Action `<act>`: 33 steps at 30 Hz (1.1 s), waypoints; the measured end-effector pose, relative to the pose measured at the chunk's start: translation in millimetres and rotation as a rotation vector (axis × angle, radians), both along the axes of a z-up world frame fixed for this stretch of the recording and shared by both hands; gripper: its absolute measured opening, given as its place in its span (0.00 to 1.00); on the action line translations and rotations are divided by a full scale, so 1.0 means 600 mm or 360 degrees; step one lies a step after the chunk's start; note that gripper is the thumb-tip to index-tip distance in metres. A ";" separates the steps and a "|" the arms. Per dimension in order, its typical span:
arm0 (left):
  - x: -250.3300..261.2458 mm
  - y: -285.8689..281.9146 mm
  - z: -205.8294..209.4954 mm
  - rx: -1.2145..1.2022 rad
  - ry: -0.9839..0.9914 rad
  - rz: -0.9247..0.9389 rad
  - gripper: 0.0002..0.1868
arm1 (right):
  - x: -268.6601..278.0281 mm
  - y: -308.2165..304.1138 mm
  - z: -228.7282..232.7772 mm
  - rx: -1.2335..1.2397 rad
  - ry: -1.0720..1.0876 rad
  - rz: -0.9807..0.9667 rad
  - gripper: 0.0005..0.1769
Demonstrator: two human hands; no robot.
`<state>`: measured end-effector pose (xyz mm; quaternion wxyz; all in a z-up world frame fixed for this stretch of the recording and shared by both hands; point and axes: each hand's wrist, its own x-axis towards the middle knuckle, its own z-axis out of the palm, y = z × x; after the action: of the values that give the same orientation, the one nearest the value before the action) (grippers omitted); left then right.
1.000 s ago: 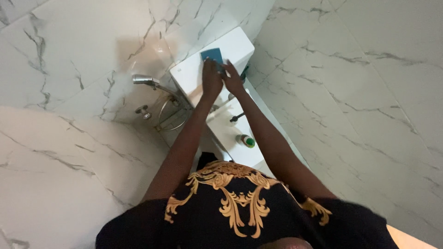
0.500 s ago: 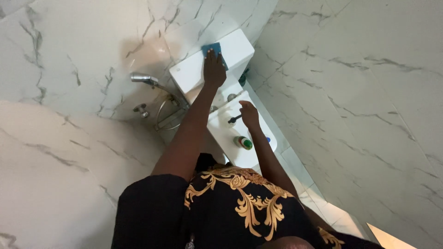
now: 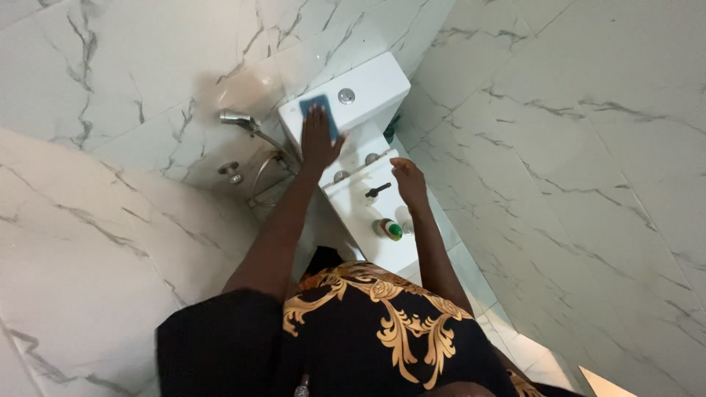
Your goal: Cleaning the exterior of a toilet and the surrounding wall tiles using a sponge and cleaning spray.
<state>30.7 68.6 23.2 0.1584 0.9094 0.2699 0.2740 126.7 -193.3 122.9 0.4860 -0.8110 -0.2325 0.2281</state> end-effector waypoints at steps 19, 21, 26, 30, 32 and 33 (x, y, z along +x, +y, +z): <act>-0.038 0.061 -0.068 0.0107 0.0059 0.0216 0.44 | -0.054 0.002 0.042 0.0175 0.0368 0.0147 0.14; -0.015 0.106 -0.050 -0.0145 0.0073 0.0130 0.38 | -0.072 -0.004 0.070 0.0010 0.0313 0.0122 0.15; -0.038 0.090 -0.016 -0.0144 0.0083 0.0086 0.39 | -0.094 -0.017 0.069 0.0046 0.0372 0.0117 0.15; -0.070 0.033 -0.008 -0.0229 0.0027 0.0080 0.42 | -0.097 -0.030 0.068 0.0017 0.0415 0.0103 0.15; -0.099 -0.004 0.011 -0.0291 0.0004 0.0099 0.41 | -0.095 -0.033 0.069 0.0062 0.0435 0.0086 0.15; -0.114 -0.023 0.019 -0.0361 -0.0016 0.0130 0.41 | -0.094 -0.035 0.068 0.0096 0.0459 0.0081 0.15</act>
<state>-37.6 55.0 34.9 0.2502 0.8725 0.3353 0.2525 70.5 -214.5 164.0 0.5327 -0.7487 -0.1874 0.3473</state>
